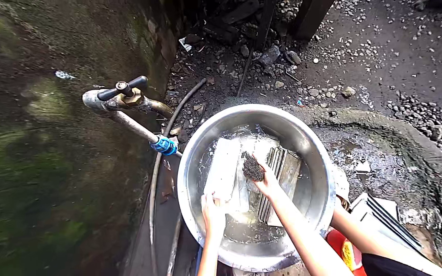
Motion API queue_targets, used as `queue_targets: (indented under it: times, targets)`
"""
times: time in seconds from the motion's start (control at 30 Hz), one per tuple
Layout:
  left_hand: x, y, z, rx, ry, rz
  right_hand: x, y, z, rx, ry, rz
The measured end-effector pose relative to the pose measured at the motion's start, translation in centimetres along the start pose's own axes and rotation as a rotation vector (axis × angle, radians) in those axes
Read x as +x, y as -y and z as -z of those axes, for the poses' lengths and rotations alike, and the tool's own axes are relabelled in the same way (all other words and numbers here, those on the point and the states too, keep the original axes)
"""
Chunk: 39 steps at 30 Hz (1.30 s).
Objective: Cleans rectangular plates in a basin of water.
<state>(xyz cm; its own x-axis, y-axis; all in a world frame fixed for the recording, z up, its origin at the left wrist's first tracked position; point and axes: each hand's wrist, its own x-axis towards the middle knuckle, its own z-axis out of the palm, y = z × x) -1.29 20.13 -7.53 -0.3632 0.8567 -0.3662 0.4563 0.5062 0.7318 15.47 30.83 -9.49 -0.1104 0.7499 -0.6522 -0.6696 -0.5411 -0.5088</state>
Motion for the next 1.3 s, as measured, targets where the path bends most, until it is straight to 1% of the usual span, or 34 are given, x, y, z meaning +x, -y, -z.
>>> queue_targets:
  times: [0.03, 0.1, 0.17, 0.2, 0.23, 0.27, 0.33, 0.37, 0.4, 0.47, 0.53, 0.57, 0.6, 0.67, 0.73, 0.8, 0.87, 0.9, 0.93, 0.97, 1.03, 1.07, 1.1, 1.13, 1.17, 1.2, 1.23, 1.3]
  targets:
    - [1.9, 0.1, -0.5, 0.065, -0.029, 0.026, 0.3, 0.2, -0.5, -0.005, 0.003, -0.012]
    - [5.3, 0.6, -1.8, 0.192, 0.027, 0.187, 0.9, 0.6, -1.7, 0.037, -0.007, -0.031]
    - [7.1, 0.7, -2.7, 0.227, 0.101, 0.32, 1.3, 1.4, -2.5, 0.069, 0.005, -0.033]
    - [7.3, 0.9, -2.8, 0.22, 0.126, 0.346, 1.4, 1.6, -2.6, 0.044, 0.02, -0.016]
    - [7.0, 1.2, -2.7, 0.188, 0.163, 0.347, 1.6, 1.5, -2.6, -0.042, 0.041, 0.018]
    - [6.6, 1.7, -2.4, 0.142, 0.214, 0.33, 1.6, 1.1, -2.6, -0.189, 0.068, 0.077]
    - [5.3, 2.6, -1.9, 0.043, 0.308, 0.283, 1.8, -0.5, -2.1, -0.592, 0.18, 0.268]
    - [4.3, 3.1, -2.0, -0.047, 0.315, 0.26, 1.7, -1.6, -1.7, -0.805, 0.268, 0.38]
    - [3.3, 3.3, -2.1, -0.192, 0.313, 0.262, 1.5, -2.9, -1.3, -0.99, 0.373, 0.487]
    - [1.3, 2.6, -2.3, -0.481, 0.295, 0.319, 1.0, -5.3, -0.7, -1.28, 0.635, 0.636]
    - [0.2, 1.8, -2.4, -0.626, 0.274, 0.354, 1.1, -7.4, -0.3, -1.453, 0.86, 0.72]
    - [-0.3, 1.7, -2.4, -0.67, 0.262, 0.361, 1.5, -8.0, -0.1, -1.496, 0.916, 0.754]
    - [-0.7, 1.8, -2.3, -0.711, 0.254, 0.377, 2.0, -8.2, -0.2, -1.518, 0.933, 0.75]
    - [-1.8, 1.7, -2.2, -0.749, 0.238, 0.431, 3.9, -7.7, -0.8, -1.525, 0.866, 0.704]
    - [-2.8, 0.9, -2.3, -0.773, 0.232, 0.484, 6.7, -7.0, -1.7, -1.584, 0.699, 0.646]
    - [-3.5, 1.3, -2.8, -0.814, 0.213, 0.48, 8.3, -6.9, -2.7, -1.734, 0.512, 0.527]
    - [-3.7, 1.9, -2.9, -0.821, 0.172, 0.467, 7.2, -7.9, -3.7, -1.798, 0.363, 0.449]
    - [-3.6, 2.3, -3.1, -0.823, 0.142, 0.467, 5.8, -9.0, -3.5, -1.745, 0.322, 0.465]
    - [-3.5, 3.1, -3.4, -0.825, 0.114, 0.455, 4.2, -10.0, -2.9, -1.678, 0.326, 0.491]
    - [-3.3, 4.1, -3.9, -0.835, 0.091, 0.43, 2.4, -10.8, -2.1, -1.634, 0.369, 0.508]
    - [-3.6, 5.0, -4.4, -0.847, 0.067, 0.399, 0.1, -11.2, -0.7, -1.641, 0.48, 0.504]
    - [-3.8, 5.1, -4.6, -0.844, 0.062, 0.401, 0.3, -11.0, -0.4, -1.661, 0.48, 0.509]
    - [-3.8, 5.1, -4.5, -0.833, 0.066, 0.403, 1.2, -10.7, -0.6, -1.666, 0.425, 0.526]
    - [-3.8, 5.0, -4.4, -0.826, 0.077, 0.41, 2.5, -10.2, -1.3, -1.67, 0.352, 0.498]
    - [-3.8, 4.8, -4.3, -0.826, 0.095, 0.419, 3.8, -9.2, -2.5, -1.723, 0.302, 0.39]
    - [-3.8, 4.7, -4.1, -0.829, 0.115, 0.419, 5.2, -8.3, -3.6, -1.785, 0.27, 0.354]
    - [-3.8, 4.7, -4.1, -0.83, 0.126, 0.418, 6.5, -7.9, -4.4, -1.84, 0.237, 0.353]
    - [-3.8, 4.8, -4.0, -0.808, 0.126, 0.407, 7.3, -8.4, -4.2, -1.809, 0.221, 0.385]
